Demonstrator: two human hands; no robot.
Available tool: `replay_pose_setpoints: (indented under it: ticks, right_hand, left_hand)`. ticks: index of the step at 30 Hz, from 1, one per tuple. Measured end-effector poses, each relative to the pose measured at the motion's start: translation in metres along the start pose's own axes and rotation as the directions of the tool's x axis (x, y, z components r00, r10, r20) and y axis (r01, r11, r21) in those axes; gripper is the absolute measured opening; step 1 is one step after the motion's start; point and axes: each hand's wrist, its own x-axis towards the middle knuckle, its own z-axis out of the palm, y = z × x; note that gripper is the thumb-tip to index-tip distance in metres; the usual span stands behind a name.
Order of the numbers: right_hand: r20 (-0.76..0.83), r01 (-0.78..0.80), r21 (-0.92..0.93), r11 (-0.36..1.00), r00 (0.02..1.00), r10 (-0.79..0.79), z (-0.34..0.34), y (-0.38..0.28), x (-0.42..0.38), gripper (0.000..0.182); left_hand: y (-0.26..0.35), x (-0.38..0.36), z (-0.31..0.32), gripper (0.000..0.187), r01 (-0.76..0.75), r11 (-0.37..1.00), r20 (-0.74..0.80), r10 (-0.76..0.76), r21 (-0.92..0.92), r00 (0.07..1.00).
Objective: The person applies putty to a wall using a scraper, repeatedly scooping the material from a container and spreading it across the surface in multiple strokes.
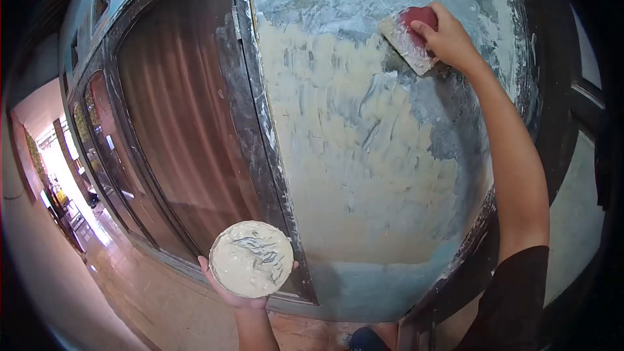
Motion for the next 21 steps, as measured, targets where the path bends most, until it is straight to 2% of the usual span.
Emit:
replay_pose_setpoints:
  ticks: [2, 4, 5, 6, 7, 8, 9, 11, 13, 14, 16, 17, 19, 21]
  right_hand:
    - [-0.018, 0.007, 0.038, 0.999, 1.0, -0.006, -0.01, -0.006, -0.002, 0.041]
    - [0.001, 0.137, 0.165, 0.977, 0.99, -0.14, -0.02, -0.027, -0.011, 0.035]
    - [-0.007, 0.154, 0.202, 0.967, 0.988, -0.156, -0.021, -0.051, -0.023, 0.025]
    - [0.038, 0.275, 0.291, 0.916, 0.954, -0.298, -0.021, -0.065, -0.031, 0.022]
    - [0.067, 0.38, 0.382, 0.843, 0.898, -0.435, -0.019, -0.077, -0.041, 0.02]
    - [-0.004, 0.575, 0.189, 0.796, 0.811, -0.585, -0.015, -0.09, -0.058, 0.02]
    - [0.146, 0.663, 0.146, 0.734, 0.719, -0.679, -0.017, -0.109, -0.074, 0.015]
    - [0.331, 0.785, 0.109, 0.61, 0.55, -0.767, -0.01, -0.131, -0.112, 0.007]
    - [0.351, 0.859, 0.15, 0.49, 0.417, -0.838, 0.002, -0.138, -0.147, 0.005]
    - [0.355, 0.857, 0.147, 0.493, 0.419, -0.835, 0.006, -0.138, -0.16, 0.005]
    - [0.348, 0.839, 0.291, 0.459, 0.354, -0.868, 0.009, -0.141, -0.18, 0.006]
    - [0.35, 0.84, 0.289, 0.459, 0.353, -0.868, 0.008, -0.142, -0.187, 0.006]
    - [0.385, 0.837, 0.303, 0.455, 0.329, -0.862, 0.005, -0.147, -0.196, 0.008]
    - [0.388, 0.843, 0.286, 0.455, 0.333, -0.86, 0.005, -0.15, -0.2, 0.009]
  left_hand:
    - [0.0, 0.001, 0.003, 0.091, -0.016, 1.0, -0.013, 0.016, 0.005, 1.0]
    - [-0.002, 0.007, -0.001, 0.092, -0.028, 1.0, -0.054, 0.029, 0.008, 0.998]
    - [-0.003, 0.009, -0.002, 0.092, -0.036, 0.999, -0.098, 0.037, 0.015, 0.994]
    - [-0.005, 0.01, 0.004, 0.092, -0.041, 0.999, -0.102, 0.042, 0.015, 0.994]
    - [-0.008, 0.01, 0.015, 0.093, 0.009, 0.999, -0.063, -0.012, -0.045, 0.998]
    - [-0.011, 0.011, 0.025, 0.093, 0.064, 0.993, -0.02, -0.066, -0.102, 0.998]
    - [-0.015, 0.012, 0.031, 0.092, 0.08, 0.988, 0.002, -0.08, -0.131, 0.997]
    - [-0.022, 0.014, 0.039, 0.091, 0.077, 0.989, 0.005, -0.077, -0.125, 0.997]
    - [-0.027, 0.014, 0.045, 0.089, 0.075, 0.992, 0.011, -0.075, -0.103, 0.997]
    - [-0.029, 0.015, 0.048, 0.088, 0.075, 0.993, 0.017, -0.073, -0.092, 0.997]
    - [-0.033, 0.016, 0.05, 0.086, 0.067, 0.995, 0.031, -0.065, -0.073, 0.997]
    - [-0.035, 0.016, 0.049, 0.086, 0.068, 0.995, 0.032, -0.066, -0.075, 0.997]
    - [-0.039, 0.018, 0.045, 0.088, -0.023, 0.999, -0.003, 0.022, -0.039, 1.0]
    - [-0.04, 0.017, 0.049, 0.083, -0.016, 0.999, 0.025, 0.017, -0.03, 1.0]
